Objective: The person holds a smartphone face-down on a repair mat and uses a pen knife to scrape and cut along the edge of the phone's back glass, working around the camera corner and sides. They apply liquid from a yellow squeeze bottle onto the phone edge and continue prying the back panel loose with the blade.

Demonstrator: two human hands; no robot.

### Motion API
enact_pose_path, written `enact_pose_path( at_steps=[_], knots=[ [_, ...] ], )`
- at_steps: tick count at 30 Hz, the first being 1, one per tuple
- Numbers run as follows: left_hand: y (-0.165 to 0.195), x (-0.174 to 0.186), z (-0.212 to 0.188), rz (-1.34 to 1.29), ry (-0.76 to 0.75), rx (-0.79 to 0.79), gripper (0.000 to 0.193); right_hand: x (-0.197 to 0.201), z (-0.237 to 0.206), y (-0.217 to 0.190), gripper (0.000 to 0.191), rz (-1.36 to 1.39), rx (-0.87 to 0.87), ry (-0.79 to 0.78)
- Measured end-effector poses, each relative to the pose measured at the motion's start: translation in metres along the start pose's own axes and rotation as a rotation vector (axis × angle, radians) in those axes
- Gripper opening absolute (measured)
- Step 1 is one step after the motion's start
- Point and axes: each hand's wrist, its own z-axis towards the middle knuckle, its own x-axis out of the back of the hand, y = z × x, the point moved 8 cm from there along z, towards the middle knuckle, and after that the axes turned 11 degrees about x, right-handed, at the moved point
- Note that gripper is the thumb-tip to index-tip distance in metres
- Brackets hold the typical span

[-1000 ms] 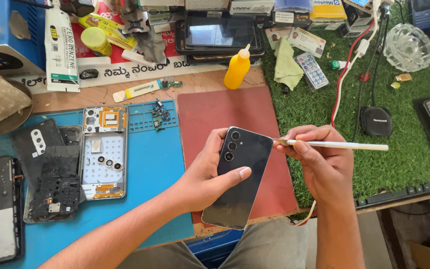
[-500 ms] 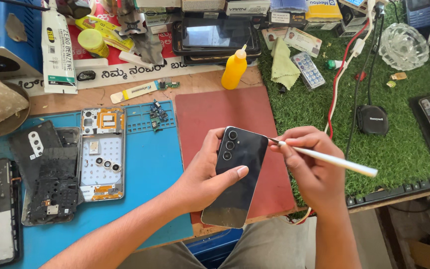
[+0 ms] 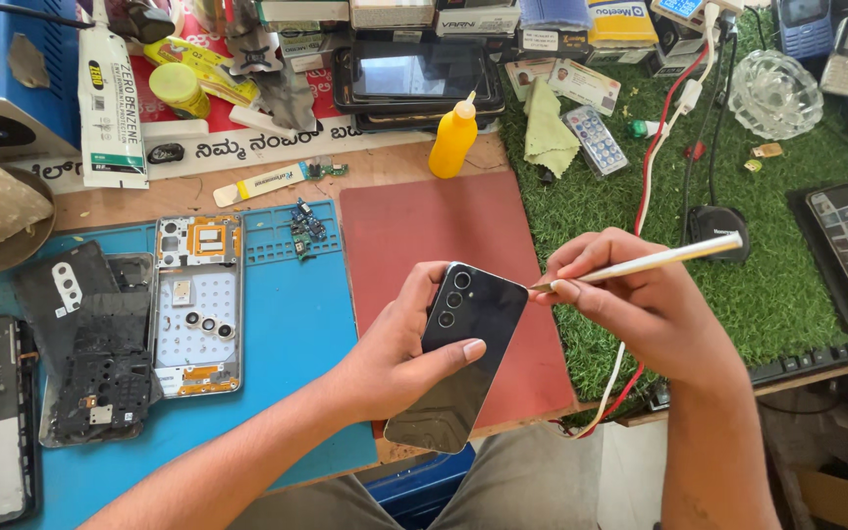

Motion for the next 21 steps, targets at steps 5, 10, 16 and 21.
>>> enact_pose_path(
  at_steps=[5, 10, 16, 21],
  knots=[
    [0.010, -0.011, -0.013, -0.062, -0.043, 0.032, 0.058, 0.009, -0.011, -0.002, 0.011, 0.279, -0.026, -0.008],
    [0.012, -0.013, -0.013, -0.069, -0.068, 0.036, 0.059, 0.015, -0.012, 0.004, 0.011, 0.331, -0.037, 0.008],
    [0.011, -0.019, -0.018, -0.078, -0.071, 0.075, 0.060, 0.019, -0.018, -0.006, 0.009, 0.399, 0.001, 0.022],
    [0.047, -0.020, -0.026, -0.134, -0.048, -0.048, 0.058, 0.008, -0.025, -0.049, 0.008, 0.522, 0.162, 0.259]
  ],
)
